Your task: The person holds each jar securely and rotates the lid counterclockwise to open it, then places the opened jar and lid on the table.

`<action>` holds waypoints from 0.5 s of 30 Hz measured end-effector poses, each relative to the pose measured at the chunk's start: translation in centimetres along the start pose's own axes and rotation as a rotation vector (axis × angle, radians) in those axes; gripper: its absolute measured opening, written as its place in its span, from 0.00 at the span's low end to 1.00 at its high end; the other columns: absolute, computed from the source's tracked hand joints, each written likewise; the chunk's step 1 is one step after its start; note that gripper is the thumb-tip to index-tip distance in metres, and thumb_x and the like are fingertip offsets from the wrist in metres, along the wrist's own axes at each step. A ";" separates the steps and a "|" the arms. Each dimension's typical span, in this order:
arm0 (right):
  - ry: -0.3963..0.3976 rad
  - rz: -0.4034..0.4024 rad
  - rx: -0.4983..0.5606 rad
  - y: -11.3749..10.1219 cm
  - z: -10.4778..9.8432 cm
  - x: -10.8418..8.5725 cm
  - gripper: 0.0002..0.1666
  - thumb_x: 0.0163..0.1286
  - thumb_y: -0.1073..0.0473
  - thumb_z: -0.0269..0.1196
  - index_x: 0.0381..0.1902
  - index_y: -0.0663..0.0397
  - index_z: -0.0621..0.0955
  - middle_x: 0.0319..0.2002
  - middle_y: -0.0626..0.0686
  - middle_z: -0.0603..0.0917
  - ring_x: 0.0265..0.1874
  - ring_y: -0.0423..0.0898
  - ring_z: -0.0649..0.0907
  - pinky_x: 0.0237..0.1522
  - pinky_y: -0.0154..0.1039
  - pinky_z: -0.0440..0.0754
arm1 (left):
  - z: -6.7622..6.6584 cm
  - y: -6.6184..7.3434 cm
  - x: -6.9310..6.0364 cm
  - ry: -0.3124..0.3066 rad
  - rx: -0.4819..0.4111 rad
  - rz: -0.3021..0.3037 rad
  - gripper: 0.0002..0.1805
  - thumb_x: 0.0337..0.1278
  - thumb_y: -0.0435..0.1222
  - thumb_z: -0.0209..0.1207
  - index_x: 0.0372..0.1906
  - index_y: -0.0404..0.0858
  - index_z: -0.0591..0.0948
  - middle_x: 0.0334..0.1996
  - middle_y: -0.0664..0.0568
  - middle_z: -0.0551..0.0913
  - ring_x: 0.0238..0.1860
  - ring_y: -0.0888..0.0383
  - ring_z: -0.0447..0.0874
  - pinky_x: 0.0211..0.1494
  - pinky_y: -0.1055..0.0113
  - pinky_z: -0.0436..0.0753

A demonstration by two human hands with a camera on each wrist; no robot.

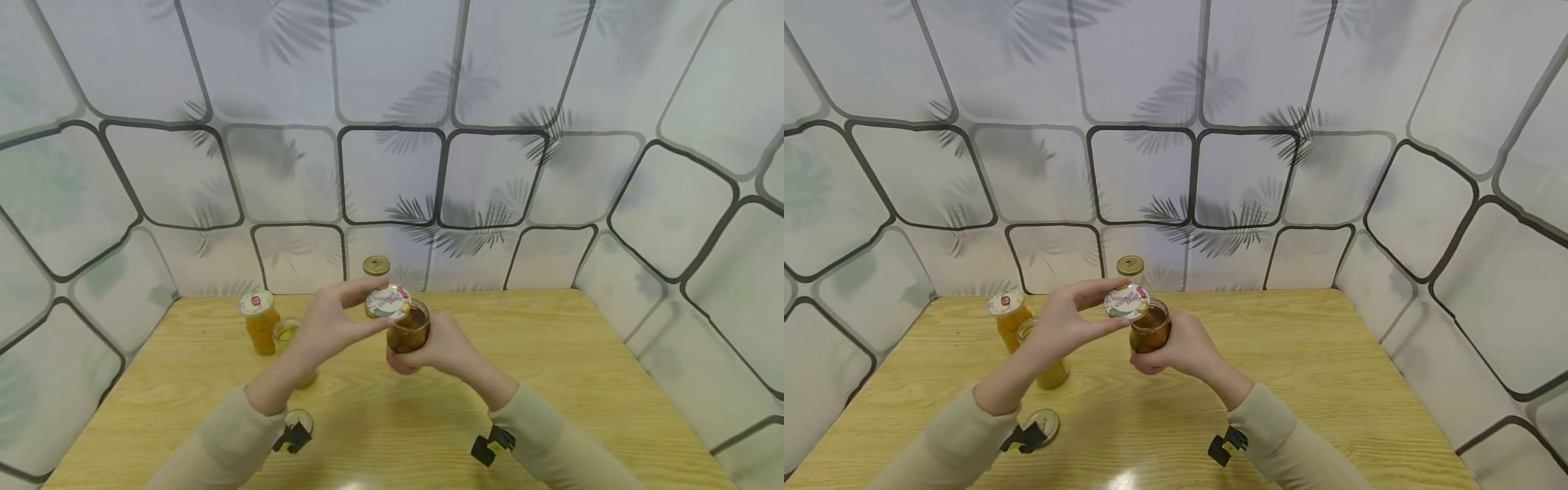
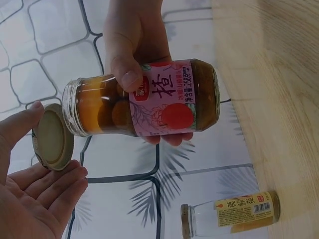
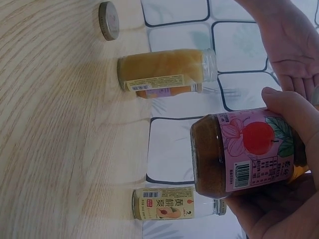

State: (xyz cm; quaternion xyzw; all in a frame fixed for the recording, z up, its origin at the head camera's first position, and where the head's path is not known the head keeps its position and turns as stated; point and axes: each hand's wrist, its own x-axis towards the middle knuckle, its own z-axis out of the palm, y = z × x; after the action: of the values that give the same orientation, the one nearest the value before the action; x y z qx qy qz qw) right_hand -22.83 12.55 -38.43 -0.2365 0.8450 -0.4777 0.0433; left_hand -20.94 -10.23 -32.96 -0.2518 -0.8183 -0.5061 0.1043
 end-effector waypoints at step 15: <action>0.016 0.017 -0.005 0.1 -0.1 0.1 0.27 0.53 0.59 0.82 0.51 0.57 0.86 0.41 0.56 0.93 0.37 0.42 0.88 0.45 0.42 0.88 | -0.8 -1.0 -1.0 0.025 0.003 -0.003 0.30 0.56 0.32 0.77 0.65 0.35 0.84 0.62 0.42 0.87 0.63 0.42 0.88 0.66 0.50 0.86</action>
State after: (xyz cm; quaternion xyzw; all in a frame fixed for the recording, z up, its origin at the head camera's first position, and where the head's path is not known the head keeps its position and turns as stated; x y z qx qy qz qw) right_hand -22.97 12.69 -38.47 -0.2256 0.8484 -0.4772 0.0399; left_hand -20.72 -11.59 -33.79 -0.2441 -0.8180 -0.5082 0.1141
